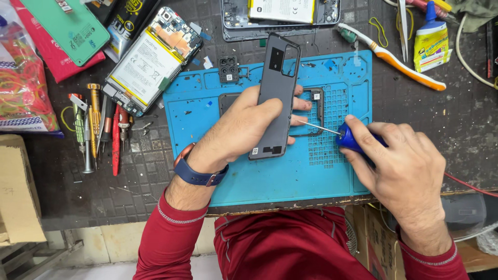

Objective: The person pries open the back cover of a smartphone using a blue-handled pry tool, works the cover loose around the edges, and removes it from the phone frame. They then handle the phone body and battery area on a blue repair mat before pressing the back cover back onto the phone.

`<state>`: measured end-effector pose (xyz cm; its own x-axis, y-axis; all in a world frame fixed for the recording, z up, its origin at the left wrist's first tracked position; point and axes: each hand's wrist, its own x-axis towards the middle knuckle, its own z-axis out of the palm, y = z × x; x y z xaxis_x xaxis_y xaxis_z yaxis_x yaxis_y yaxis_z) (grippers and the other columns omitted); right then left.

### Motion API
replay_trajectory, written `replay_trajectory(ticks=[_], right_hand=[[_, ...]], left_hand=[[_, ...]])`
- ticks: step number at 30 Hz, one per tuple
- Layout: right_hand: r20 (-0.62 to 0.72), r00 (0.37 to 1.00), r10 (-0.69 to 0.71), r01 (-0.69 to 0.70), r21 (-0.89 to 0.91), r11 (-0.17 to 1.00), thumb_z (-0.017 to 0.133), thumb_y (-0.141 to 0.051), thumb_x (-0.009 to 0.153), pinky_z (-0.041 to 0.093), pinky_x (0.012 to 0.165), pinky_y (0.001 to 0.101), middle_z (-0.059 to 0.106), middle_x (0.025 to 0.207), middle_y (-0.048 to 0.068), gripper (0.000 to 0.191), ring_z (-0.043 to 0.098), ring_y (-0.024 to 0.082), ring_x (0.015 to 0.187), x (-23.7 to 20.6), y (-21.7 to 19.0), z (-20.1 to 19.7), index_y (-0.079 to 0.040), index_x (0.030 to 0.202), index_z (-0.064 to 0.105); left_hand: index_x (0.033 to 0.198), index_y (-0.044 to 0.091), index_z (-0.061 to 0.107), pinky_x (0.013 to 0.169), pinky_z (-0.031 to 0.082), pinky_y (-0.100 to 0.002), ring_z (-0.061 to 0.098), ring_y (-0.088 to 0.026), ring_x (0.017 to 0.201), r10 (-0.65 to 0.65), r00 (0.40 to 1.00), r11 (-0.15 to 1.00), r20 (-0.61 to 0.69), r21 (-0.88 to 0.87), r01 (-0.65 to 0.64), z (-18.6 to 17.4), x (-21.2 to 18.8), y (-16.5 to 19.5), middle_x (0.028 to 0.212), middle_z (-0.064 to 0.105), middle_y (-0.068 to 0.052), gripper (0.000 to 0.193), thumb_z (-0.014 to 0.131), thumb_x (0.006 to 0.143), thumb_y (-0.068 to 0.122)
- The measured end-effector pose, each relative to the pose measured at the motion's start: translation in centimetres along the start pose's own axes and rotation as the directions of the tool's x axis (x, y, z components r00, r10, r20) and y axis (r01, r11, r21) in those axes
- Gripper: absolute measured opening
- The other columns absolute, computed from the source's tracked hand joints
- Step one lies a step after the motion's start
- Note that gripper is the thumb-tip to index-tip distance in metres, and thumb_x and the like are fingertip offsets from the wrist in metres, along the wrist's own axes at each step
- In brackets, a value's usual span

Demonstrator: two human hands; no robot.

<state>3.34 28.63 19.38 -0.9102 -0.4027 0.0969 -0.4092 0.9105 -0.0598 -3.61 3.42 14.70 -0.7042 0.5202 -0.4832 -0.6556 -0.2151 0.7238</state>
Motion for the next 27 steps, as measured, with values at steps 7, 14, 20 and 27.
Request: replay_trajectory(ticks=[7, 14, 20, 27], right_hand=[[-0.031, 0.999, 0.017, -0.016, 0.054, 0.998, 0.084, -0.03, 0.081, 0.047, 0.07, 0.0352, 0.066, 0.096, 0.002, 0.051, 0.061, 0.021, 0.083, 0.0, -0.2, 0.2, -0.017, 0.129, 0.073], [-0.017, 1.0, 0.002, -0.002, 0.02, 1.0, 0.084, -0.029, 0.081, 0.048, 0.069, 0.0348, 0.066, 0.095, 0.002, 0.049, 0.062, 0.02, 0.082, 0.8, -1.2, -0.3, -0.018, 0.127, 0.073], [-0.001, 1.0, 0.025, -0.025, 0.014, 1.0, 0.084, -0.031, 0.079, 0.047, 0.067, 0.0343, 0.066, 0.094, 0.003, 0.05, 0.062, 0.021, 0.081, 1.0, -1.3, -0.4, -0.018, 0.126, 0.074], [0.008, 1.0, -0.006, 0.006, 0.026, 1.0, 0.083, -0.031, 0.082, 0.048, 0.07, 0.0352, 0.066, 0.095, 0.003, 0.05, 0.063, 0.021, 0.083, 0.6, -1.4, 0.1, -0.018, 0.129, 0.072]], left_hand=[[0.141, -0.005, 0.05, 0.078, 0.066, -0.039, 0.071, -0.026, 0.11, 0.014, 0.999, 0.998, -0.044, 0.064, -0.012, 0.1, 0.0, -0.2, 0.129, 0.067, -0.02, 0.049, 0.043, 0.098, 0.018], [0.142, -0.004, 0.048, 0.078, 0.066, -0.038, 0.071, -0.026, 0.113, 0.019, 0.998, 0.994, -0.055, 0.113, -0.013, 0.3, -0.2, -0.3, 0.131, 0.066, -0.018, 0.049, 0.042, 0.099, 0.019], [0.141, -0.001, 0.049, 0.076, 0.066, -0.038, 0.07, -0.024, 0.116, 0.029, 0.995, 0.98, -0.092, 0.199, -0.01, 0.5, -0.6, -0.2, 0.132, 0.066, -0.016, 0.049, 0.039, 0.097, 0.019], [0.143, -0.001, 0.048, 0.079, 0.065, -0.037, 0.071, -0.024, 0.116, 0.065, 0.994, 0.971, -0.088, 0.235, -0.042, 0.6, -0.8, -0.3, 0.133, 0.067, -0.017, 0.05, 0.038, 0.099, 0.021]])
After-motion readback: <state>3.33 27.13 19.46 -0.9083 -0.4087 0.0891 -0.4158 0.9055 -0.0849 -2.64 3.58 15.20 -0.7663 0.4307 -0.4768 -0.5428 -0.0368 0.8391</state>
